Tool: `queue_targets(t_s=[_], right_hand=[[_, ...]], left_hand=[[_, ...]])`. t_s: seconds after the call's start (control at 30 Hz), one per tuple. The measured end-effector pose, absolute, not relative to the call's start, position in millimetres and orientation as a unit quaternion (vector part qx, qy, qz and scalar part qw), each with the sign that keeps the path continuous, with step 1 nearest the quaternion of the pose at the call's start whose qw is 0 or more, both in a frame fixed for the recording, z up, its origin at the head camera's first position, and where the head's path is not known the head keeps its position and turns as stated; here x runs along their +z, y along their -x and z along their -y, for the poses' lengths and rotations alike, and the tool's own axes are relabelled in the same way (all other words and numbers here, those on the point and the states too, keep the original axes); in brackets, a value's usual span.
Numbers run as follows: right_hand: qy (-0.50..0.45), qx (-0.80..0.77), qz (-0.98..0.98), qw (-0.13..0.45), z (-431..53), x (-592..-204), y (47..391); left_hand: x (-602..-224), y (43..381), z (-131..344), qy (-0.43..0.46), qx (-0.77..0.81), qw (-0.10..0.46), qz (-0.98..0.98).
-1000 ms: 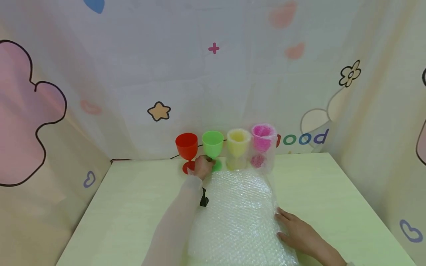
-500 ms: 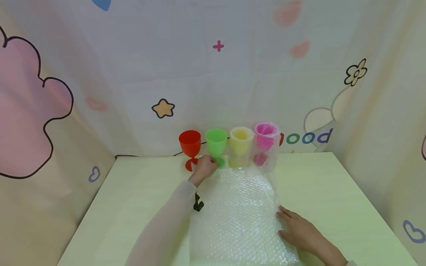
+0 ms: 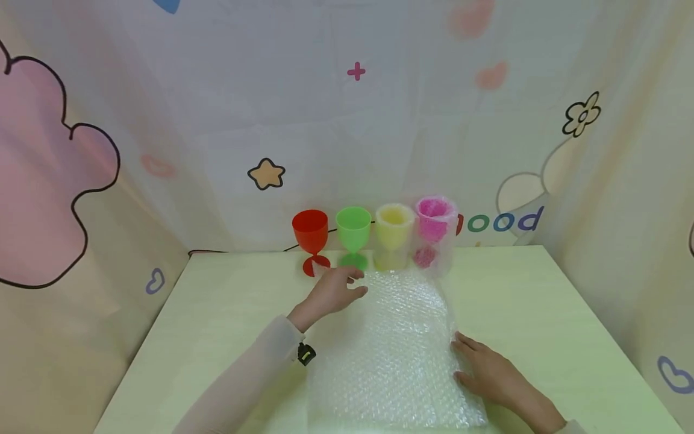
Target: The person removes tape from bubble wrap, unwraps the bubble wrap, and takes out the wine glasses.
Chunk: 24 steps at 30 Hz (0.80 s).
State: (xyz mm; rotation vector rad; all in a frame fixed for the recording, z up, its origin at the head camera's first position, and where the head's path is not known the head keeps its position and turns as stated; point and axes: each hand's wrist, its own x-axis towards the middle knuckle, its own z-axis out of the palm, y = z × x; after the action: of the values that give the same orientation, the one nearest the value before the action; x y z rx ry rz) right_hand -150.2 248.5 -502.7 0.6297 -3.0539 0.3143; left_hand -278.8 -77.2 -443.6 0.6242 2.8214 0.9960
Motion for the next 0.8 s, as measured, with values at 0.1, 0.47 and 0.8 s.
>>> queue_targets(t_s=[0.1, 0.47, 0.8], right_hand=[[-0.197, 0.106, 0.975, 0.002, -247, -503, 150], [-0.189, 0.113, 0.975, 0.018, -247, -504, 153], [-0.195, 0.100, 0.975, 0.026, -240, -501, 154]], left_hand=[[-445, 266, 82, -0.218, 0.297, 0.047, -0.928], [-452, 237, 103, -0.228, 0.233, 0.067, -0.943], [-465, 213, 116, -0.264, 0.164, 0.081, -0.947]])
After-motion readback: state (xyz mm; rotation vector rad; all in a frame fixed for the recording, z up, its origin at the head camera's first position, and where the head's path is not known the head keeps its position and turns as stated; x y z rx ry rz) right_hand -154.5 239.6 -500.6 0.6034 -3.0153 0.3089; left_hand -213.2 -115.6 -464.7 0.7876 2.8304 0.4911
